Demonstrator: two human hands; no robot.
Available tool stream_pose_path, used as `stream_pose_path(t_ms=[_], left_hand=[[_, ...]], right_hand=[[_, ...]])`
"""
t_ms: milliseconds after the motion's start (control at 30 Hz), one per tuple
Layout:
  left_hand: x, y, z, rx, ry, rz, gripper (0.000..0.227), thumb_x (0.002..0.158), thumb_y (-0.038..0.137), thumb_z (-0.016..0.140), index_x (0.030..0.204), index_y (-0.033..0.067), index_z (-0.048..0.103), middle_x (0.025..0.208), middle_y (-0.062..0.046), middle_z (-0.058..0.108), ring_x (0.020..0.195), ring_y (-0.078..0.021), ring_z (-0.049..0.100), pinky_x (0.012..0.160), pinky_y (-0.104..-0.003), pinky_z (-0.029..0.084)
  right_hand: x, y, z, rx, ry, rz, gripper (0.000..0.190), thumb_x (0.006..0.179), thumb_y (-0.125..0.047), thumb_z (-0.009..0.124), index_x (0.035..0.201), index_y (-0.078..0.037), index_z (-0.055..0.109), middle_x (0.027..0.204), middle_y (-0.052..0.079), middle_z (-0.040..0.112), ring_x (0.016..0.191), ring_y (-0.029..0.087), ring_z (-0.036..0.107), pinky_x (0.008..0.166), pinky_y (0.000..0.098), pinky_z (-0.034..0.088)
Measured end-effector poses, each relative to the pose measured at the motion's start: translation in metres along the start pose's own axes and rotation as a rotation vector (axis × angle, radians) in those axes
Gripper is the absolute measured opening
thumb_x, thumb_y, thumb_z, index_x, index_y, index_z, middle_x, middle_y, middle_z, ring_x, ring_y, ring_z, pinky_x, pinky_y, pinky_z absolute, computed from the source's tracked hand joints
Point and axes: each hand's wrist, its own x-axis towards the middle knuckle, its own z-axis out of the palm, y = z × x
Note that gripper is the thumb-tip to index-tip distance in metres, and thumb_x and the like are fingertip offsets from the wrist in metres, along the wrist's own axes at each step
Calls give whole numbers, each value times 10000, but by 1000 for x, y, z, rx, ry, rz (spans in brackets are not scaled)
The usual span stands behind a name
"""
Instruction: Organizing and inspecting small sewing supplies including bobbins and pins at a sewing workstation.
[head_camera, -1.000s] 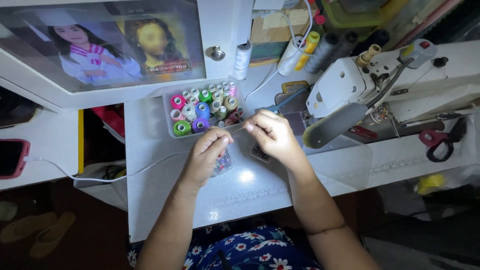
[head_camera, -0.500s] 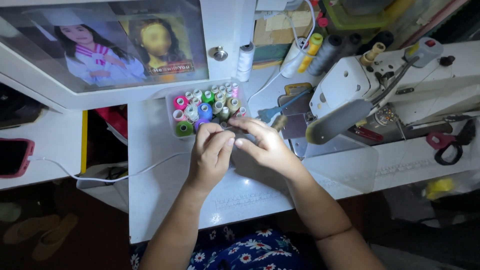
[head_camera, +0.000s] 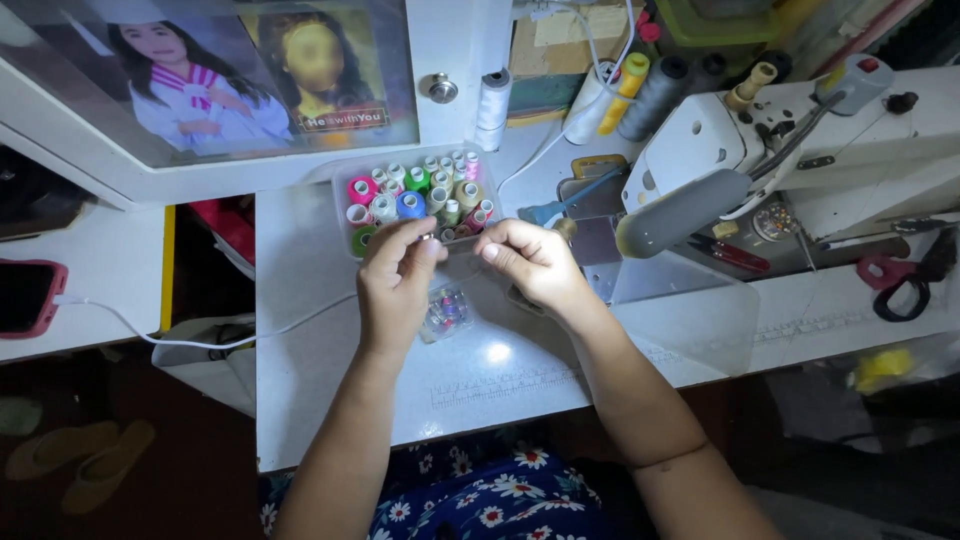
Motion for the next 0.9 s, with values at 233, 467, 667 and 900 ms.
stream_pose_path(t_ms=[233, 467, 667, 900], left_hand=[[-4, 13, 6, -342, -138, -275, 366, 1092, 197, 490, 1375, 12, 631, 1253, -232, 613, 1036, -320, 687, 801, -429, 649], [-9, 17, 11, -389, -177, -309, 384, 1070, 166, 484, 1381, -15, 614, 1279, -253, 602, 1085, -416, 704, 852, -500, 638], [-8, 17, 11, -372, -164, -319, 377, 1056, 88, 475, 1393, -24, 599, 1278, -281, 601, 1109, -466, 685, 878, -513, 625], [-9, 12, 13, -264, -109, -274, 328, 1034, 44, 562, 1347, -23, 635, 1218, -251, 656, 1055, -414, 721, 836, -457, 637]], right_hand=[[-1, 4, 7, -14, 28, -60, 108, 966, -148, 722, 930, -64, 780, 622, 71, 648, 649, 114, 596, 657, 290, 536], [1, 15, 6, -44, 80, -80, 113, 970, -146, 717, 912, -75, 784, 667, 66, 682, 670, 156, 660, 673, 305, 554], [0, 6, 4, -157, 89, -129, 121, 978, -140, 704, 893, -77, 763, 692, 111, 670, 679, 255, 683, 674, 356, 551], [-3, 4, 5, -222, 100, -126, 105, 968, -141, 712, 889, -88, 757, 713, 120, 678, 704, 313, 698, 694, 392, 555]])
